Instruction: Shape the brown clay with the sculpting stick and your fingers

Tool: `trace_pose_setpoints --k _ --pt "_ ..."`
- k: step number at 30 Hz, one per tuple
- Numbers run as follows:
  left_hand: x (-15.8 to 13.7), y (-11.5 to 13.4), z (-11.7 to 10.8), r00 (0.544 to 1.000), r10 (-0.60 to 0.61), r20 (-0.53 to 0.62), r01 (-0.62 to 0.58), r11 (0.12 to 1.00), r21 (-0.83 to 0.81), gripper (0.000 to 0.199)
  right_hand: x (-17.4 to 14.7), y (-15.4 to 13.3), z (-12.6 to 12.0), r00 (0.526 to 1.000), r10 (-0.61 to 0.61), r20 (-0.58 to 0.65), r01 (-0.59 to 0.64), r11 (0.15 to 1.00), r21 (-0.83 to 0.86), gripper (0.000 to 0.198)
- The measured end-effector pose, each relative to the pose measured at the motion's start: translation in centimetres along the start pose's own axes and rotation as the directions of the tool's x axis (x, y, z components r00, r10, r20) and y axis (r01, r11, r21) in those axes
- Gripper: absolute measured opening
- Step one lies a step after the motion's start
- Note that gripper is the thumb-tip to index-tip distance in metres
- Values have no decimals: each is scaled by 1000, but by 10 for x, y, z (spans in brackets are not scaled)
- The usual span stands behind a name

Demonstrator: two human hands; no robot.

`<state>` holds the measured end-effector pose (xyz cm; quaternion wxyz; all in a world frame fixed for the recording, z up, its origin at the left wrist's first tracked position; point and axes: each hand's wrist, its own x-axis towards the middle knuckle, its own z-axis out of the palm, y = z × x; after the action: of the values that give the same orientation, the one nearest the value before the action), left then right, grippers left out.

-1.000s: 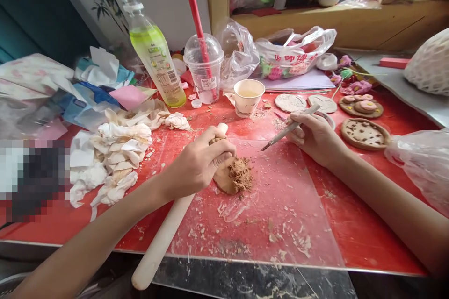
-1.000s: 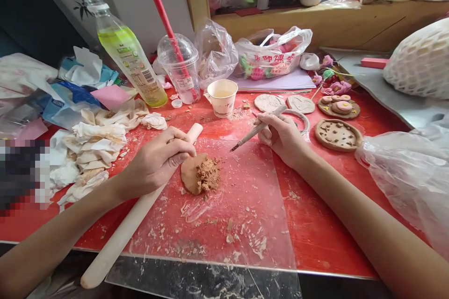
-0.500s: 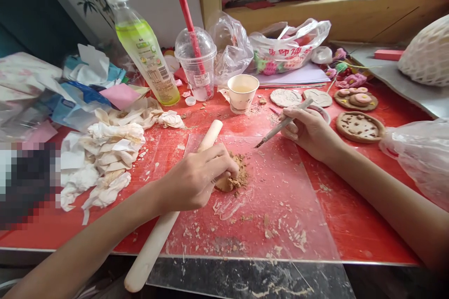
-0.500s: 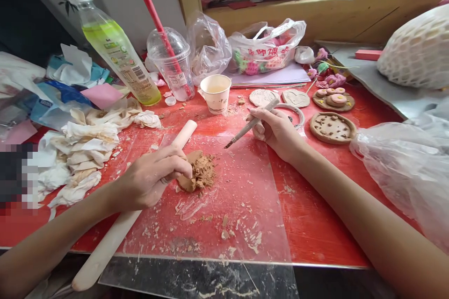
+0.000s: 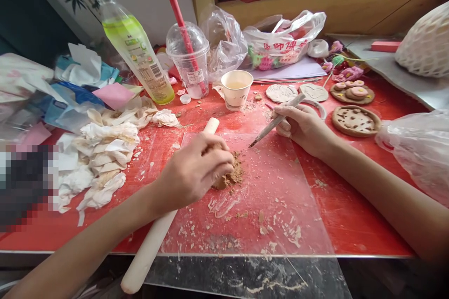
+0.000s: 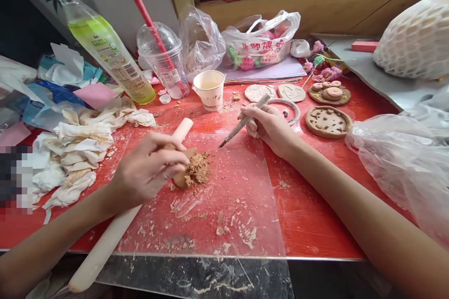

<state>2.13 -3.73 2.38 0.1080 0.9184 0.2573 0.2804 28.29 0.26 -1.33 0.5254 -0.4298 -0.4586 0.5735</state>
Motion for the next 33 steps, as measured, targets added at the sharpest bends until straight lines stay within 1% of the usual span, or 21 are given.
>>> trace_pose_setpoints --k 1,2,3,4,5,7,8,10,12,14,16,19,23,26,29,33 --pt "1 0 -1 993 -108 -41 104 991 -88 11 0 0 0 1000 1 0 -1 1000 0 18" --pt "3 -1 -3 974 -219 -57 204 959 -196 11 0 0 -1 1000 3 0 -3 1000 1 18" --pt "4 -2 -4 945 -322 -46 292 902 -318 11 0 0 -1 1000 5 -1 -5 1000 1 18" --pt "5 -4 -4 913 -407 -12 360 821 -444 12 0 0 -1 1000 5 -2 -5 1000 2 19" --pt "6 -5 -5 884 -467 35 405 725 -558 13 0 0 -1 1000 6 -4 -6 1000 4 20" --pt "8 -6 -6 844 -517 141 451 544 -708 15 0 0 -1 1000 12 -8 -12 1000 9 21" --pt "8 -7 -7 833 -522 185 464 475 -748 16 0 0 -1 1000 16 -9 -16 1000 12 21" --pt "10 -8 -8 811 -535 237 480 376 -792 17 0 -1 -1 1000 23 -14 -23 1000 16 21" --pt "11 -10 -9 785 -567 247 485 315 -816 17 0 -2 0 999 29 -13 -29 999 14 21" --pt "12 -12 -9 763 -596 250 489 281 -826 15 0 -2 0 999 31 -10 -31 999 14 22" --pt "12 -14 -9 753 -605 259 494 261 -829 18 -1 -3 0 1000 30 -8 -30 999 18 23" --pt "12 -14 -9 755 -593 280 493 231 -839 22 -1 -3 -1 999 32 -9 -32 999 15 24" --pt "9 -13 -7 766 -570 297 486 211 -848 18 0 -2 -1 999 37 -7 -37 999 6 23" --pt "6 -14 -4 771 -539 340 527 238 -816 18 0 -2 -1 999 39 -15 -39 999 5 22" --pt "4 -14 -2 753 -540 377 586 289 -756 17 0 -2 -1 999 39 -17 -39 999 0 19" --pt "4 -12 -2 752 -549 365 590 313 -744 17 -1 -2 -2 999 40 -8 -40 999 3 20"
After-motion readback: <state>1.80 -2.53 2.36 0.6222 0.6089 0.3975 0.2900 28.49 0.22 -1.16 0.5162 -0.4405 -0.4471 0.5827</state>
